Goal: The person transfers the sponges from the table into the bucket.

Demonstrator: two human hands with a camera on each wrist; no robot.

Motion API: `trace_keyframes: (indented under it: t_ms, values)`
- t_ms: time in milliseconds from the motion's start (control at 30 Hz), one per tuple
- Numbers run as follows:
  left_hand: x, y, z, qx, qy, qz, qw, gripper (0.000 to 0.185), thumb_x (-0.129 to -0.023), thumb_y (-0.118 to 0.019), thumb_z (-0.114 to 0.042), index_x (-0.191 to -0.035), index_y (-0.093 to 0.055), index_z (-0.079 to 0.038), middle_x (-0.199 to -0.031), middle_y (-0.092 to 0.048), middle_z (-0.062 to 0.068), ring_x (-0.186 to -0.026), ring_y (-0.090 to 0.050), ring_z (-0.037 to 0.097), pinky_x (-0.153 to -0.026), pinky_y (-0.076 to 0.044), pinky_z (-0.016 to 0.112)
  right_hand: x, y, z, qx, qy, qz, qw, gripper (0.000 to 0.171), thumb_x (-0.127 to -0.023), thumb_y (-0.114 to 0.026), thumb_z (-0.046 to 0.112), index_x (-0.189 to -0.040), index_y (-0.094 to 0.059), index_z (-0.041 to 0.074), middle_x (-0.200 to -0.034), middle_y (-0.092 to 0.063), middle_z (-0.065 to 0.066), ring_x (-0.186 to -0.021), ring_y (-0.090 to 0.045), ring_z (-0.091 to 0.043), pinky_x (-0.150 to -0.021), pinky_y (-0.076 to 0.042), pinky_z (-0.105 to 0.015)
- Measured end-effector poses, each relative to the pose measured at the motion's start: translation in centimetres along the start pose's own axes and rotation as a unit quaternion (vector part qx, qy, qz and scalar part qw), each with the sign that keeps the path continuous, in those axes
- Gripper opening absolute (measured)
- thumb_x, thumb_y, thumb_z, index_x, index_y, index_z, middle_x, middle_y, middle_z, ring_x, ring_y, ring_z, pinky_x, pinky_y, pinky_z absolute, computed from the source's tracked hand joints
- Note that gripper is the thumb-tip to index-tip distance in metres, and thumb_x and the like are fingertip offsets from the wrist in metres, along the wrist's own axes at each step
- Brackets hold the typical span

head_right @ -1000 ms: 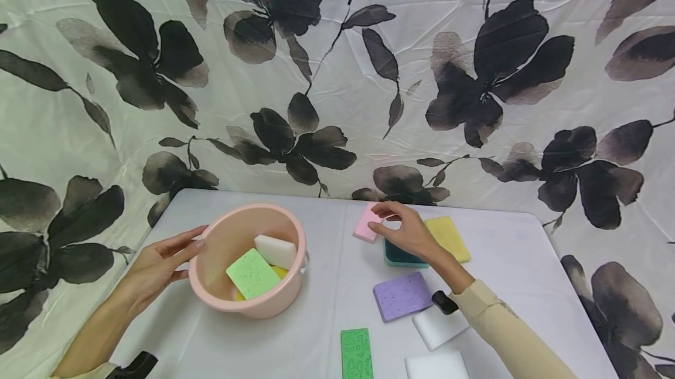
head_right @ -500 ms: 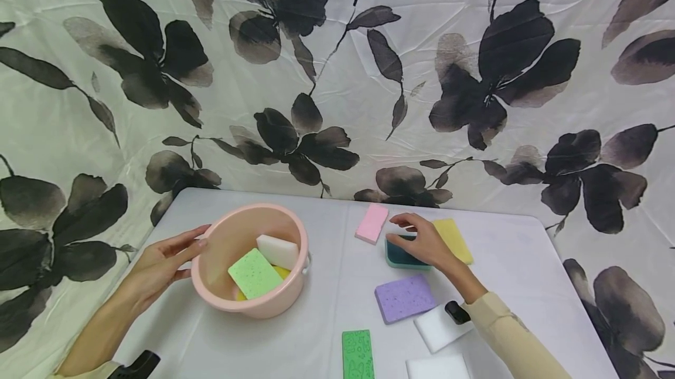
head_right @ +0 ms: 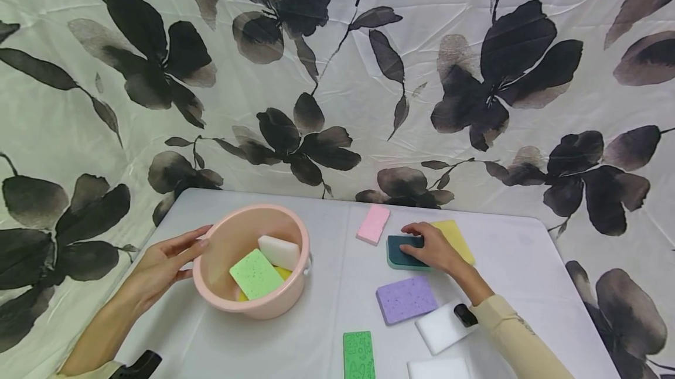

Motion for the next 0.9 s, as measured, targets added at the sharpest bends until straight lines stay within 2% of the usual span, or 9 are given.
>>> trace_keyframes:
  t_ms: [167, 333, 500, 600, 700, 900]
  values:
    - [-0.1, -0.1, 0.0, 0.004, -0.003, 0.003, 1.0000, 0.068, -0.098, -0.070, -0.042, -0.155, -0.047, -0.014, -0.139, -0.055, 0.013, -0.095, -0.063, 0.000, -0.079, -0.060, 0.024, 0.0, -0.3, -0.2, 0.029, -0.008, 0.047, 0.998, 0.037, -0.096, -0.074, 0.017, -0.123, -0.067, -0.008, -0.119, -0.068, -0.023, -0.110, -0.063, -0.040, -0.098, -0.050, -0.060]
    - [-0.2, -0.1, 0.0, 0.009, -0.007, 0.008, 0.9999, 0.068, -0.098, -0.070, -0.040, -0.155, -0.047, -0.013, -0.136, -0.056, 0.012, -0.096, -0.063, 0.000, -0.079, -0.060, 0.025, -0.3, 0.2, 0.2, 0.023, -0.020, 0.080, 0.996, 0.033, -0.096, -0.075, 0.022, -0.116, -0.067, -0.002, -0.113, -0.070, -0.017, -0.102, -0.063, -0.031, -0.093, -0.053, -0.053]
    - [-0.4, 0.1, -0.3, 0.005, -0.011, 0.008, 0.9999, 0.070, -0.098, -0.070, -0.043, -0.156, -0.046, -0.013, -0.138, -0.053, 0.014, -0.097, -0.063, 0.001, -0.081, -0.060, 0.025, -0.9, 1.0, 0.8, 0.006, -0.041, 0.103, 0.994, 0.029, -0.092, -0.080, 0.023, -0.106, -0.063, 0.005, -0.115, -0.070, -0.021, -0.104, -0.066, -0.035, -0.090, -0.056, -0.052]
    - [-0.8, 0.3, -0.6, -0.001, -0.014, 0.008, 0.9999, 0.070, -0.098, -0.070, -0.045, -0.155, -0.047, -0.013, -0.135, -0.054, 0.014, -0.098, -0.063, 0.002, -0.082, -0.060, 0.025, -1.3, 1.5, 1.2, 0.003, -0.043, 0.111, 0.993, 0.027, -0.090, -0.081, 0.021, -0.102, -0.063, 0.005, -0.113, -0.071, -0.024, -0.106, -0.069, -0.041, -0.088, -0.057, -0.054]
    - [-1.2, 0.3, -0.7, -0.004, -0.012, 0.008, 0.9999, 0.070, -0.097, -0.069, -0.046, -0.156, -0.047, -0.013, -0.136, -0.053, 0.014, -0.098, -0.062, 0.002, -0.082, -0.060, 0.025, -1.6, 2.1, 1.6, 0.009, -0.039, 0.110, 0.993, 0.024, -0.089, -0.082, 0.018, -0.099, -0.064, 0.005, -0.106, -0.073, -0.022, -0.102, -0.071, -0.041, -0.085, -0.059, -0.053]
    - [-2.1, 0.4, -0.7, -0.004, -0.012, 0.011, 0.9999, 0.071, -0.097, -0.070, -0.047, -0.155, -0.047, -0.013, -0.141, -0.052, 0.015, -0.097, -0.063, 0.001, -0.082, -0.060, 0.025, -1.8, 3.1, 1.9, 0.024, -0.058, 0.115, 0.991, 0.031, -0.086, -0.084, 0.016, -0.107, -0.069, -0.002, -0.102, -0.074, -0.018, -0.097, -0.072, -0.034, -0.081, -0.061, -0.047]
Point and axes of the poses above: each hand's wrist, its own x-axis away from the middle knuckle, its own y-axis out of the back of the hand, z = x × y, the point moved 8 cm from there along -x, towards the middle knuckle
